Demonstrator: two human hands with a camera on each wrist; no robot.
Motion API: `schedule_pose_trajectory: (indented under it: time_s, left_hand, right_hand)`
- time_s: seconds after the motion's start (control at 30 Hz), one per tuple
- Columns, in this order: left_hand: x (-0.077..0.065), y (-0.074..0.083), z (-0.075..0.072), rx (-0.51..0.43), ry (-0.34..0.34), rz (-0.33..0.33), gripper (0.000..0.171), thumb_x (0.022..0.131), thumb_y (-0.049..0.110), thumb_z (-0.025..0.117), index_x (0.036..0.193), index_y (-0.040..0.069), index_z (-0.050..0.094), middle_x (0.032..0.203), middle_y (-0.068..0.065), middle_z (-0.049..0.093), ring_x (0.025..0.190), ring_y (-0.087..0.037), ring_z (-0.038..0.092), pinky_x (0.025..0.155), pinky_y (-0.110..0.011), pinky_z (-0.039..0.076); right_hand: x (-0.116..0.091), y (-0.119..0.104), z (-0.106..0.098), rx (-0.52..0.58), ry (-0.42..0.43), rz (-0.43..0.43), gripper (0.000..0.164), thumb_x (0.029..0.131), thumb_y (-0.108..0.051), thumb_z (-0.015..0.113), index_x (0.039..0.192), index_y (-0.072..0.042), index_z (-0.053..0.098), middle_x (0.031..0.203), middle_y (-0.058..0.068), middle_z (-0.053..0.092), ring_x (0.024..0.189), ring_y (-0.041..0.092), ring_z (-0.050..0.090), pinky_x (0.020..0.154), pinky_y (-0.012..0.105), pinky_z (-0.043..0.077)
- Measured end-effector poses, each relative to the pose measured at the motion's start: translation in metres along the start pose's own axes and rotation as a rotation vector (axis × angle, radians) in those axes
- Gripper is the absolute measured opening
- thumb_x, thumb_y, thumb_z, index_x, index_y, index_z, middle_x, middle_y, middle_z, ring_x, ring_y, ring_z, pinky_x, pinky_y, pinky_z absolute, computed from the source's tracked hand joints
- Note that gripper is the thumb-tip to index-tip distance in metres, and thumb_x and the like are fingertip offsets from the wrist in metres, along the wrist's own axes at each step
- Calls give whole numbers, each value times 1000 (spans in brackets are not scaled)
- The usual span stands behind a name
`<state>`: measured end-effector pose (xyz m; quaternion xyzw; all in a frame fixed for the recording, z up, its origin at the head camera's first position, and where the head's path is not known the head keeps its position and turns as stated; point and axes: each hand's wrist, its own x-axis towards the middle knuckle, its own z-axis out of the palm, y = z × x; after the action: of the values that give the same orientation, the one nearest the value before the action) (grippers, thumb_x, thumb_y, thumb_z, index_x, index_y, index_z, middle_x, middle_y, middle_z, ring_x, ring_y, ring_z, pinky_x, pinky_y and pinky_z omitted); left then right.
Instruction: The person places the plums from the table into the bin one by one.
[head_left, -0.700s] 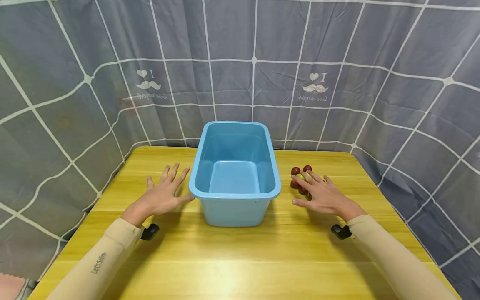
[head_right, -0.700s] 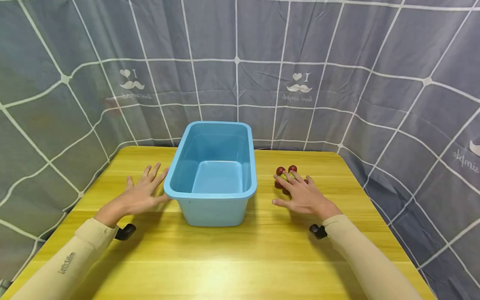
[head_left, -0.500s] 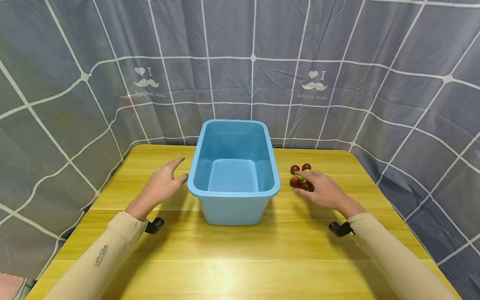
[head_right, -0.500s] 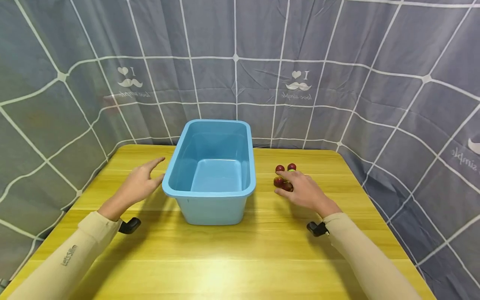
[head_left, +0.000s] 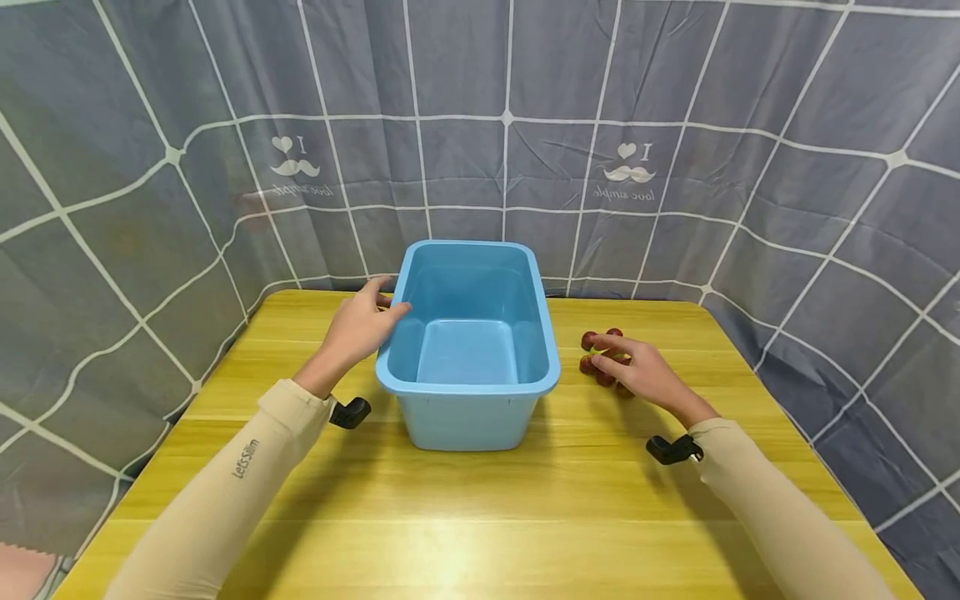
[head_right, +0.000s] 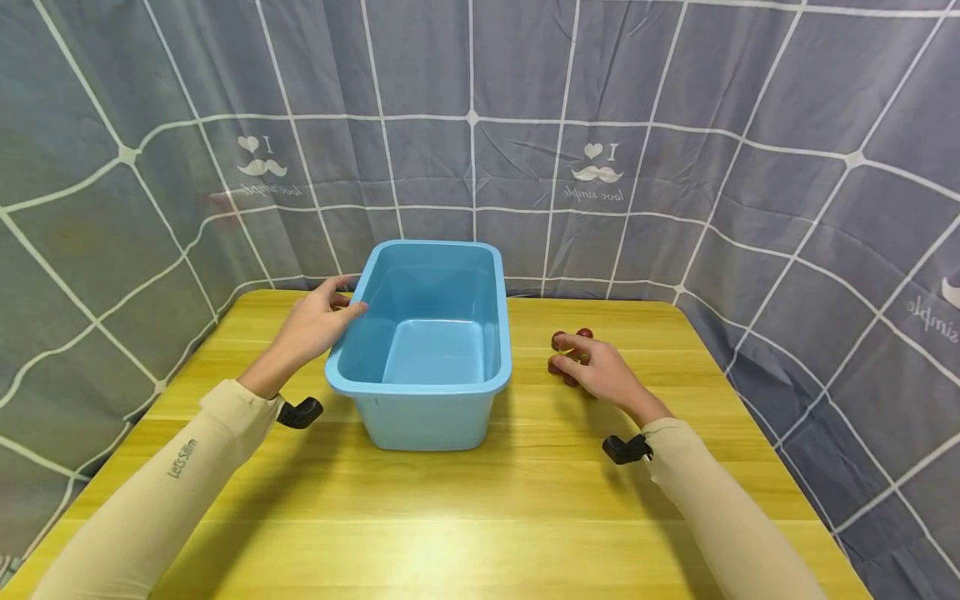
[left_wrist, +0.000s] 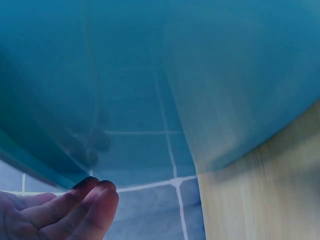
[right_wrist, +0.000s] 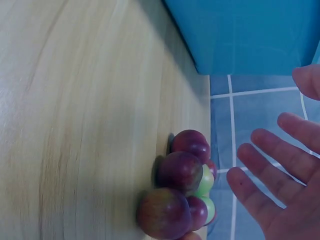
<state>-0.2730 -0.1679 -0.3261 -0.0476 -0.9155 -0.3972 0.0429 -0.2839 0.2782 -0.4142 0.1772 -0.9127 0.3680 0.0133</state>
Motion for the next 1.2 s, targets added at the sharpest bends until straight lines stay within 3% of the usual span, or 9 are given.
schedule_pose_trajectory:
  time_s: [0.13,0.4,0.63,0.8,0.97,1.07,1.2]
  left_hand:
    - [4,3,5,12,-38,-21,71,98,32,59,159,13,29,143,-20,56,120,-38,61,95,-53,53]
    - [0,6,6,38,-37,2,65,98,22,56,158,8,33,138,-23,58,116,-38,62,94,-52,53]
    - [-7,3,6,49,-20,31,65,98,20,55,157,4,33,131,-23,62,110,-36,63,92,-50,53]
    - [-12,1,10,41,-20,38,64,97,21,55,156,4,35,127,-22,64,103,-34,65,86,-45,53]
    - [-14,1,9,38,-8,47,64,97,22,55,156,5,36,122,-20,66,94,-30,65,77,-39,51]
    - [-14,2,10,37,-12,59,64,97,22,55,156,5,36,122,-20,66,90,-29,66,74,-36,50]
    - [-14,4,13,41,-26,58,65,97,23,56,156,6,36,119,-18,67,83,-26,65,70,-34,49]
  right_hand:
    - [1,1,-2,102,21,25,37,101,-32,62,133,-14,64,121,21,67,94,38,64,63,37,52]
    - [2,8,-9,155,96,40,45,103,-31,58,142,-9,57,138,16,62,123,30,59,98,35,47]
    - [3,12,-10,259,119,84,46,104,-32,56,144,-8,55,141,20,59,129,30,56,100,19,43]
    - [1,16,-14,293,150,134,46,104,-32,55,143,-8,56,141,21,59,129,24,56,110,34,41]
    - [3,24,-20,327,209,144,50,103,-38,56,141,-5,57,138,20,61,115,12,62,99,34,49]
    - [3,33,-23,386,261,130,49,103,-35,57,139,-2,58,128,8,67,105,8,66,88,30,55]
    - [-1,48,-28,512,302,126,41,103,-30,57,134,-3,61,112,-11,70,98,4,67,84,26,56]
